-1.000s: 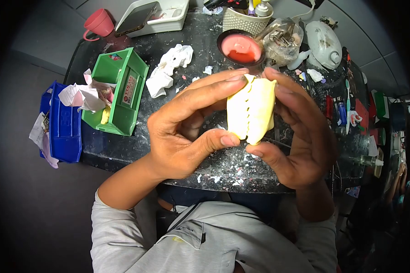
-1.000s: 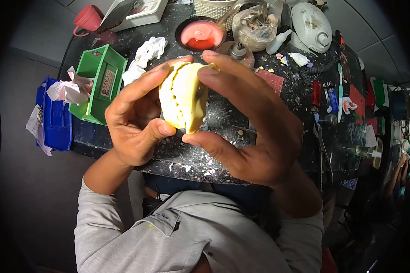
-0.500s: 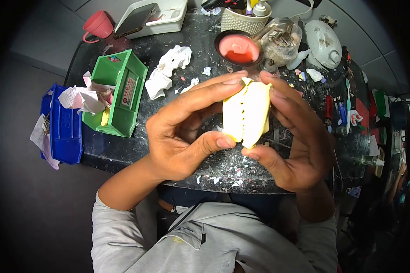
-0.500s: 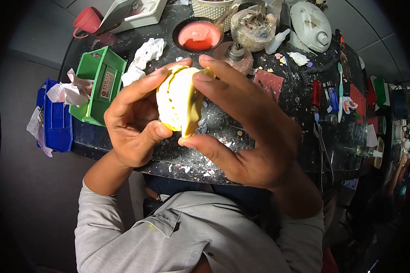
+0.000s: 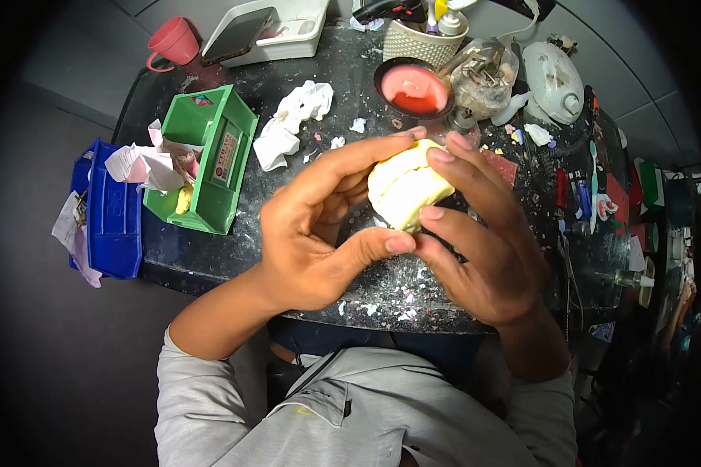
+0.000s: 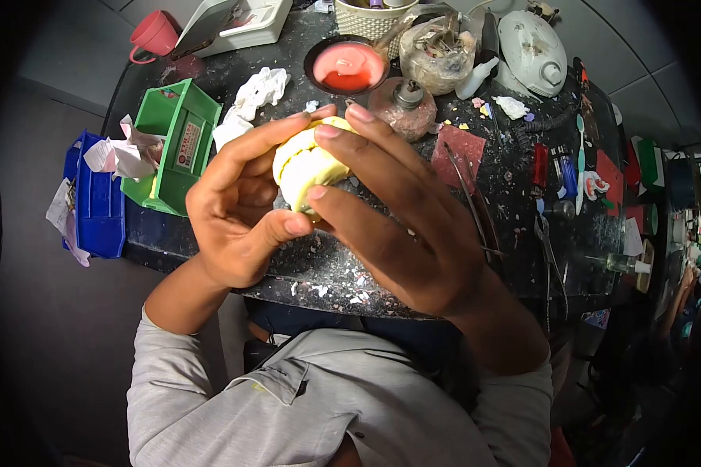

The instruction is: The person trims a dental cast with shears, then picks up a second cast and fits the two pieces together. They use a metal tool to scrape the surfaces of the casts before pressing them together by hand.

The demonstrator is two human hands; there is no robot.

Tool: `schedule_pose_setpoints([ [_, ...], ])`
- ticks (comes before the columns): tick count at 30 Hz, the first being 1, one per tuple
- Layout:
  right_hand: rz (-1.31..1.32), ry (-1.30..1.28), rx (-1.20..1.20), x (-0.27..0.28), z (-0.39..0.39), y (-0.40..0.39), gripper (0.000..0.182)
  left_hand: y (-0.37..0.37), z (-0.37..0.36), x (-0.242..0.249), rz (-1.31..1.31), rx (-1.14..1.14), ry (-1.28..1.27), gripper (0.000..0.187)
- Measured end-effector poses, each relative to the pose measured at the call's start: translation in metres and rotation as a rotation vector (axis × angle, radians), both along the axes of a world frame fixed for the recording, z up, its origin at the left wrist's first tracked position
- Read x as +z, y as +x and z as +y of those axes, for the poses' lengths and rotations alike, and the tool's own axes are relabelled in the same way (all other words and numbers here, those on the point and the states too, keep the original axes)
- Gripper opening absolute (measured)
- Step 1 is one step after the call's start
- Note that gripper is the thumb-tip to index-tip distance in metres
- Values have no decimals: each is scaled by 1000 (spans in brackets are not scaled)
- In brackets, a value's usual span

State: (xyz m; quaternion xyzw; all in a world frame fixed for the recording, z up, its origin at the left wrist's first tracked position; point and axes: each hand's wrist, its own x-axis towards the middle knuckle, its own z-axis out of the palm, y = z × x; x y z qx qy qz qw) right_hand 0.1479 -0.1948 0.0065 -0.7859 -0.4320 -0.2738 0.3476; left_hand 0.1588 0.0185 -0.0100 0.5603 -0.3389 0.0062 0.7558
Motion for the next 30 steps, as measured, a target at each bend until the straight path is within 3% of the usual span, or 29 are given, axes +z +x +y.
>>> schedule_pose_setpoints([
  [3,91,79,82,1,-6,0,51,1,0,1,-51,44,40,63],
  [6,295,229,-54,6,-11,-5,55,2,0,-1,-128,73,95,53],
  [9,492,312,20,6,-11,-1,70,9,0,-7,-319,86,187,48],
  [12,617,206,18,13,-13,-9,66,12,6,1,-469,135,314,47],
  [19,404,168,-23,15,-15,-11,55,11,3,-1,-514,217,303,54],
  [21,385,184,8,12,-13,-10,54,7,1,3,-345,156,331,67],
  [30,362,63,1,21,-17,-3,64,12,5,-3,-565,301,460,58],
])
